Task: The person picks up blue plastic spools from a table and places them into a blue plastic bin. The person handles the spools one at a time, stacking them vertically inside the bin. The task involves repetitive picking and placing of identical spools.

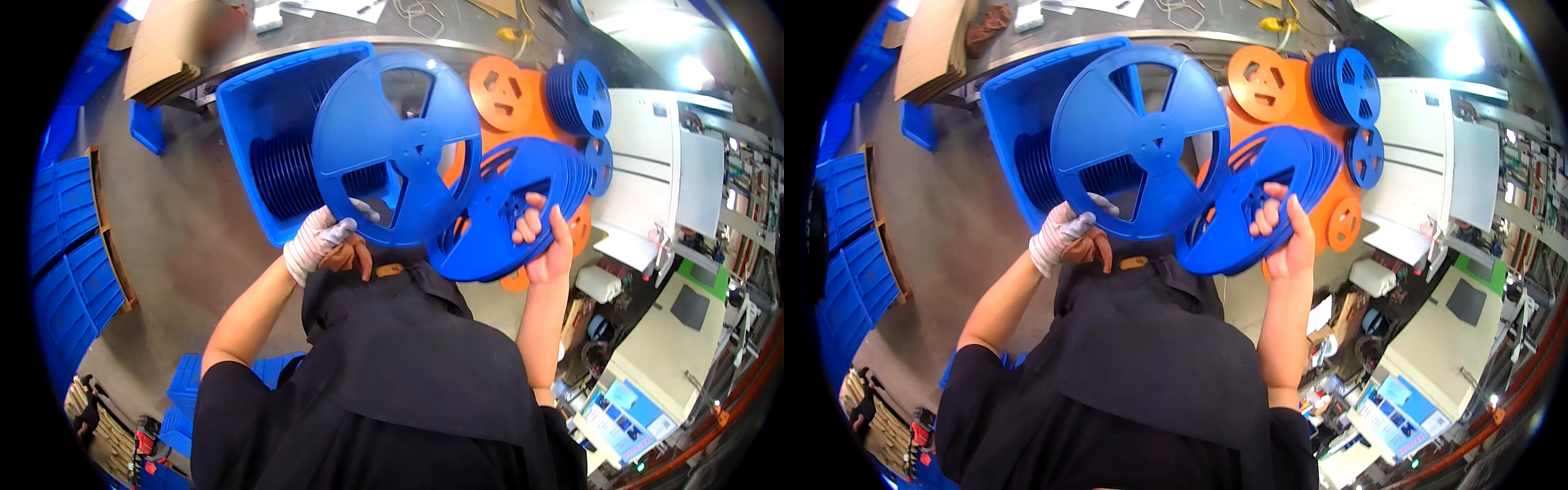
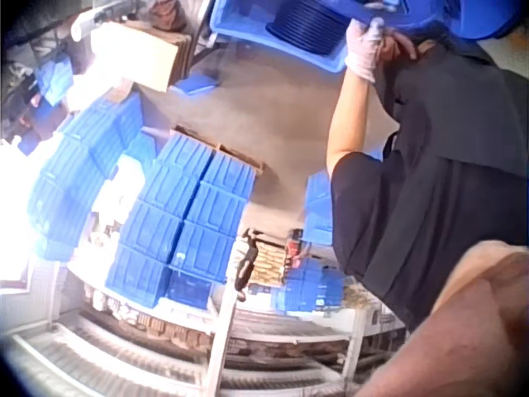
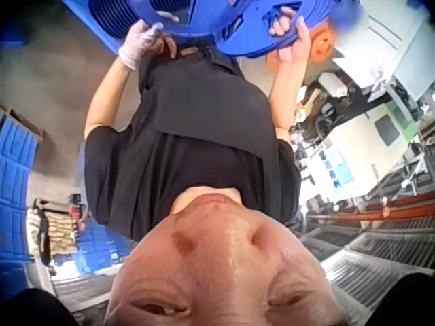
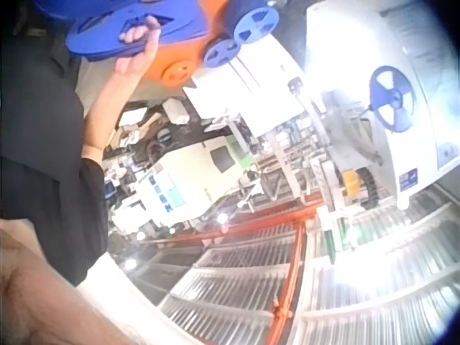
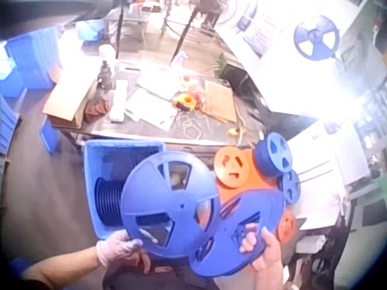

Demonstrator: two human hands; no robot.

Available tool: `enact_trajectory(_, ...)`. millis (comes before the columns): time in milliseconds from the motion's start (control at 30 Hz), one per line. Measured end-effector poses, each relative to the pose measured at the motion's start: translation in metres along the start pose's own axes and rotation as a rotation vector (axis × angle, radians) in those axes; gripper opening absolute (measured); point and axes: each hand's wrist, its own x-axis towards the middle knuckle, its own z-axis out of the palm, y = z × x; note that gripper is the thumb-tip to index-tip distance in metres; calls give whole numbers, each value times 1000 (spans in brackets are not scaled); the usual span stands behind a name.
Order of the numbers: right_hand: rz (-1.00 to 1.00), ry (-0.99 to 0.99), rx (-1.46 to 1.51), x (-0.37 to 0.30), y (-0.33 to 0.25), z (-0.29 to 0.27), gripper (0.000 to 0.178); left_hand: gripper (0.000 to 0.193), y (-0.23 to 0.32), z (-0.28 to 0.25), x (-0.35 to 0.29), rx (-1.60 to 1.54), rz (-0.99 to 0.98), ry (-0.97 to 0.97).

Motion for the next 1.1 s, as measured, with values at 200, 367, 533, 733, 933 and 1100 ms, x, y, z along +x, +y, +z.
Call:
enact_trajectory(200, 41, 19, 200, -11, 15, -24, 31, 43, 4, -21, -23, -254, -34, 165)
enact_trajectory(367, 52, 9, 241, -12, 22, -32, 32, 36, 4, -26, -29, -339, -58, 205)
enact_trajectory(533, 47, 18, 230, -13, 26, -43, 27, 37, 6, -33, -30, -241, -3, 301)
enact_trajectory(733, 33, 106, 237, -19, 32, -43, 21, 19, -9, -85, 5, 156, 30, 674)
enact_trajectory(933, 21, 135, 229, -25, 33, -49, 19, 17, -33, -154, 69, 516, -36, 980)
enact_trajectory(1100, 3, 139, 237, -31, 35, -51, 19, 17, -47, -176, 113, 463, -40, 943)
